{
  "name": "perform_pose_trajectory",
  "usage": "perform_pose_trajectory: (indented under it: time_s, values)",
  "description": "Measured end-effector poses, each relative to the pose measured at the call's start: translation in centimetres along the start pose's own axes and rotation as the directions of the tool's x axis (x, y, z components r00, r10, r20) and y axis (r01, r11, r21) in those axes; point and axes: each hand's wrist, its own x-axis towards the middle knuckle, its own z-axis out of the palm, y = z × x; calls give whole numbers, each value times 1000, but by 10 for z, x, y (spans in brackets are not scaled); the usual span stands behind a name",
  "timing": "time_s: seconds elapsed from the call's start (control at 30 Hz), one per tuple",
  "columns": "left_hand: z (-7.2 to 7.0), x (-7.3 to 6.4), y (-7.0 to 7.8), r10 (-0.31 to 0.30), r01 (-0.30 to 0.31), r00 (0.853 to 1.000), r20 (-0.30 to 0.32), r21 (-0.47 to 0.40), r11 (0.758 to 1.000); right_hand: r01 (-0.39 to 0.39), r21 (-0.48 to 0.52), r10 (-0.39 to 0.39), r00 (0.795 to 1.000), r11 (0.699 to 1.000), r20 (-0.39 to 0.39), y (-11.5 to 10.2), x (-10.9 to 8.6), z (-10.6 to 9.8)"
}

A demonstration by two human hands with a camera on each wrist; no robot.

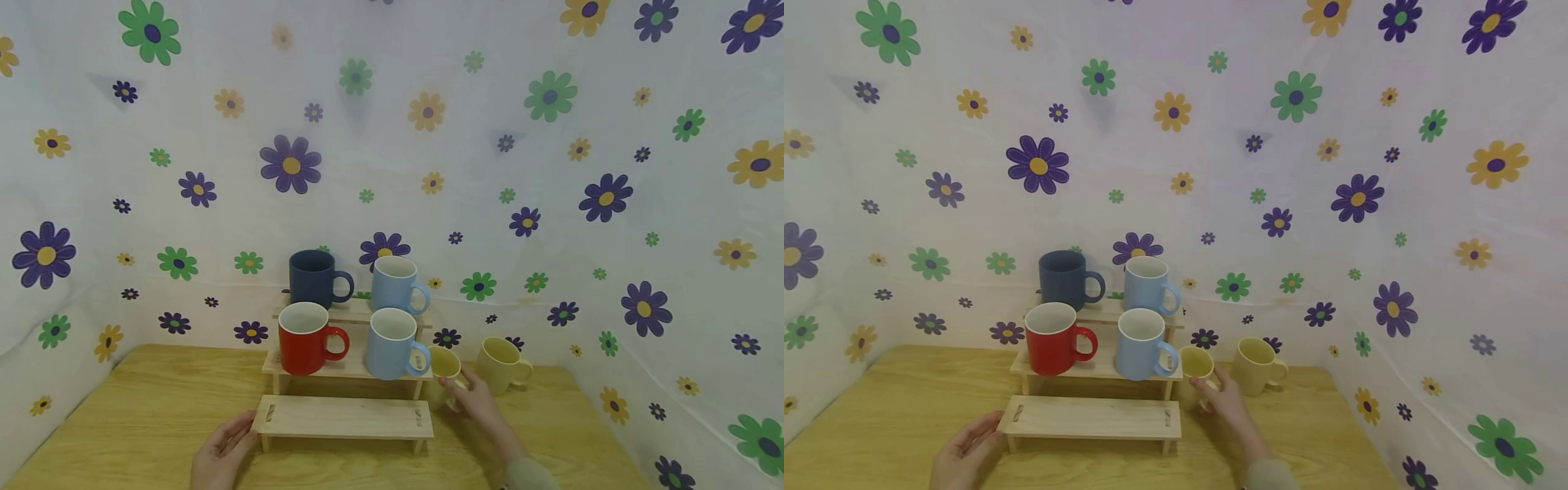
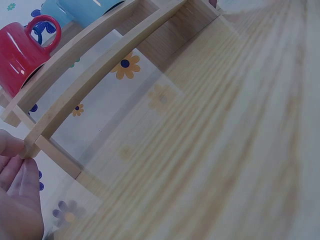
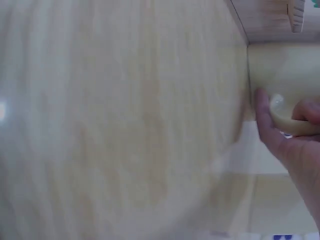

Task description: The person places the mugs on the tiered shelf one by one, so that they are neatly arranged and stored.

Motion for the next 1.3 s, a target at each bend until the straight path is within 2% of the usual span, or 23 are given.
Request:
perform_pose_trajectory:
  time_s: [0.07,0.1,0.17,0.23,0.27,0.3,0.47,0.53,0.7,0.97,1.3]
  values:
    - [0,0,0,3,-3,1000,-5,-3,1000,-55,210,45,997,976,55,4,-2,3]
    - [0,0,0,4,-4,1000,-9,-5,1000,-74,306,53,996,949,77,6,-2,4]
    - [-1,-1,0,11,-11,1000,-12,-5,1000,-123,488,77,991,864,113,10,-4,8]
    - [-1,-1,0,14,-14,1000,-16,7,1000,-151,602,85,987,784,137,13,-6,12]
    - [-1,0,0,16,-16,1000,-18,9,1000,-138,609,86,990,781,114,13,-6,13]
    - [-1,0,0,18,-18,1000,-20,13,1000,-137,631,95,990,763,101,13,-6,15]
    - [1,1,0,11,-11,1000,-23,13,1000,-83,588,117,993,804,-19,11,-9,16]
    - [1,1,0,9,-8,1000,-21,13,1000,-51,531,103,992,846,-68,9,-10,14]
    - [0,-1,0,19,-19,1000,-12,11,1000,-3,395,66,987,919,-145,5,-16,8]
    - [1,1,0,8,-8,1000,-26,18,1000,57,255,-19,989,965,-147,-3,-34,-2]
    - [-1,-2,3,7,-7,1000,3,-2,1000,85,112,-58,974,990,-220,-10,-57,-15]
